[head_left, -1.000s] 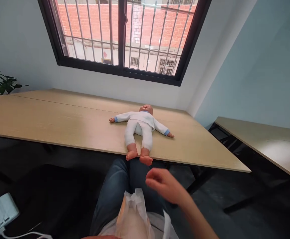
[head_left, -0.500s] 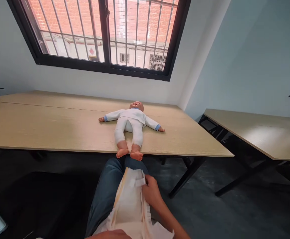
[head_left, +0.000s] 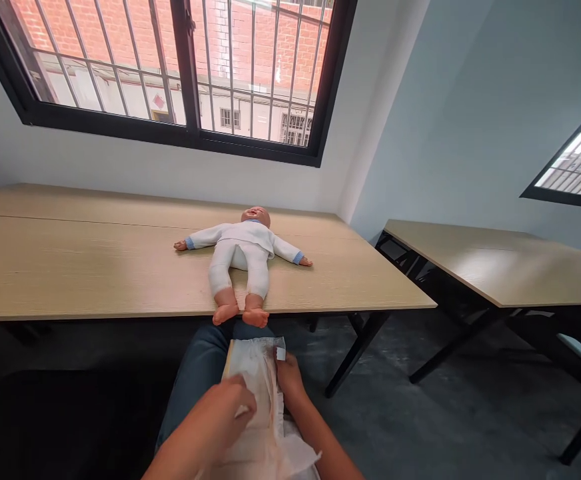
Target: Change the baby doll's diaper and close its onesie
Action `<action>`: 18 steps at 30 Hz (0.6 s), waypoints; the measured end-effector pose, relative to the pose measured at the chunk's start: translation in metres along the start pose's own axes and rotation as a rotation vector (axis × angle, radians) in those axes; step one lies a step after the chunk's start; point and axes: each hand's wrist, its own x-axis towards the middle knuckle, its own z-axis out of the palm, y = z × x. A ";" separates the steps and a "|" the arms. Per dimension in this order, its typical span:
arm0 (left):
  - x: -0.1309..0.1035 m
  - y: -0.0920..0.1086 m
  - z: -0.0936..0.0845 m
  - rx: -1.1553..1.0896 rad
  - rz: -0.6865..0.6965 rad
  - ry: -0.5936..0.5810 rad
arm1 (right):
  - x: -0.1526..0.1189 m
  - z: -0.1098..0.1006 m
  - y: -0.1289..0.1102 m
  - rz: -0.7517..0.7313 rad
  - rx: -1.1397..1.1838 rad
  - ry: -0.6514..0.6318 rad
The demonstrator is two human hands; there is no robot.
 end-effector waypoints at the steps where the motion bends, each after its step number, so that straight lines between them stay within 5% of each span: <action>1: 0.007 -0.001 0.002 0.088 -0.058 0.125 | 0.000 0.000 0.000 0.013 0.018 -0.014; 4: 0.024 -0.009 0.011 0.290 -0.212 0.331 | 0.000 -0.001 0.001 0.026 0.049 -0.029; 9: 0.044 -0.040 0.024 0.224 -0.350 0.391 | 0.002 -0.002 0.005 -0.051 -0.004 0.024; 13: 0.052 -0.067 0.017 -0.250 -0.249 0.550 | -0.008 -0.001 -0.010 -0.222 -0.034 0.013; 18: 0.036 -0.081 -0.005 -1.141 -0.349 0.711 | -0.027 0.000 -0.047 -0.359 -0.038 -0.010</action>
